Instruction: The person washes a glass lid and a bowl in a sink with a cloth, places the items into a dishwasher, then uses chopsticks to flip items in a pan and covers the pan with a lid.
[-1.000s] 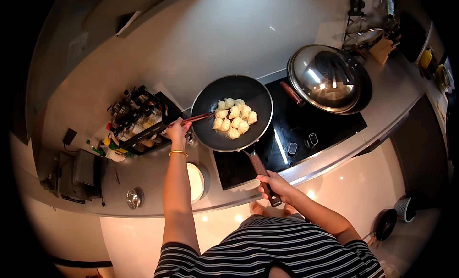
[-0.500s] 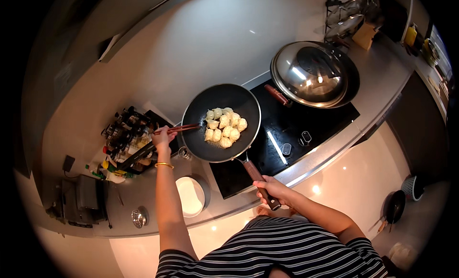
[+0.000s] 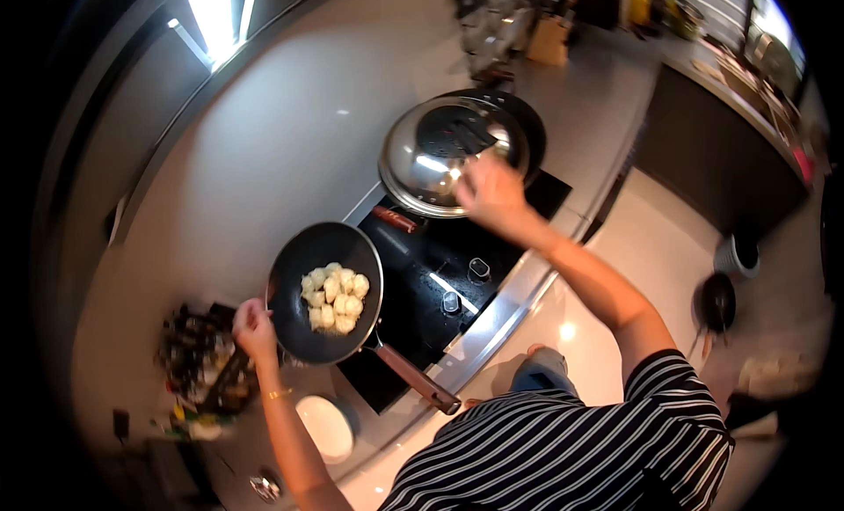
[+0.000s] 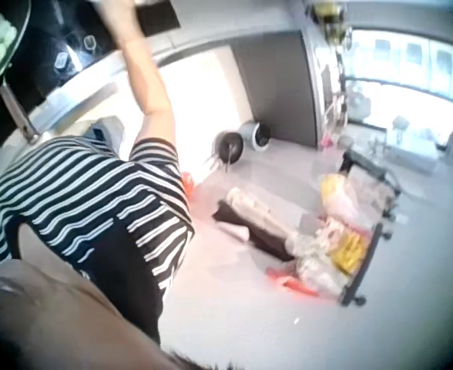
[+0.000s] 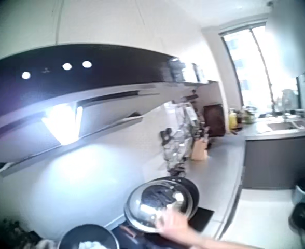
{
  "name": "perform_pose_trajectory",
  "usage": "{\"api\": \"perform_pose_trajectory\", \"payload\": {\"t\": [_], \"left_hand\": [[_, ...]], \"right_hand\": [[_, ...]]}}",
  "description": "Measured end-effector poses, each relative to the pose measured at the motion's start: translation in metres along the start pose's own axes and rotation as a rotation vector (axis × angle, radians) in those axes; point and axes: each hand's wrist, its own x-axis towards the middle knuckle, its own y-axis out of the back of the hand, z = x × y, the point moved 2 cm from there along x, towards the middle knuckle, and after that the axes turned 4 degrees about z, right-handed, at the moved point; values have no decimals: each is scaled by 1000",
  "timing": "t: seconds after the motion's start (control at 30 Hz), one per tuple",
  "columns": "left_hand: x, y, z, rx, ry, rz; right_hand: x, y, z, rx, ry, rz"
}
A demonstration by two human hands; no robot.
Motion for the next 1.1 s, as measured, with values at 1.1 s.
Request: {"api": "perform_pose_trajectory", "payload": {"t": [1.1], "left_hand": [[-209,122,158,253,36,672]], "right_hand": [[40,-150,-280,278,462,-885]]}}
